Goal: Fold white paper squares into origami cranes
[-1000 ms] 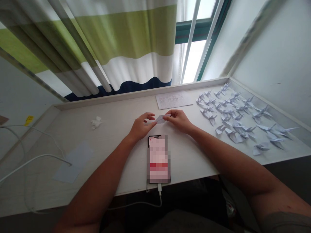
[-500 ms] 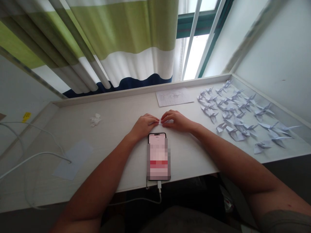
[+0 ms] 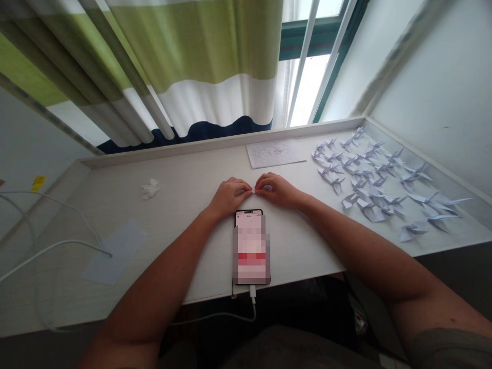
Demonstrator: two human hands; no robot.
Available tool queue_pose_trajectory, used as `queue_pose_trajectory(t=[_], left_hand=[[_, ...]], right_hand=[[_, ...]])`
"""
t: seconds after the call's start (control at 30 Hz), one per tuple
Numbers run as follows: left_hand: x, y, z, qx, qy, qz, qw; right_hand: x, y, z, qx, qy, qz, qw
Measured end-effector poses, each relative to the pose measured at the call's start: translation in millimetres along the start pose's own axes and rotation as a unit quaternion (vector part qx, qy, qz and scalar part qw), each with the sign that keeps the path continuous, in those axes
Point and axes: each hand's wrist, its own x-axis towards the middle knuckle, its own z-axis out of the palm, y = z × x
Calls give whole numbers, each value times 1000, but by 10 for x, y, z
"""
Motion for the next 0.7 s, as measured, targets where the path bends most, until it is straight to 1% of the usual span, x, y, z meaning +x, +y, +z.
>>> queue_pose_trajectory(t=[0.13, 0.27, 0.5, 0.7], left_hand=[[20, 18, 20, -5, 7, -26, 1000], [26, 19, 46, -38, 26, -53, 998], [38, 15, 76, -91, 53, -113, 988], [55, 38, 79, -125, 52, -136, 981]], right_hand=[[2, 7, 17, -13, 29, 51, 998], [7, 6, 18, -5, 28, 90, 996], [42, -40, 23, 5, 36, 133, 990], [80, -87, 38, -2, 26, 158, 987]])
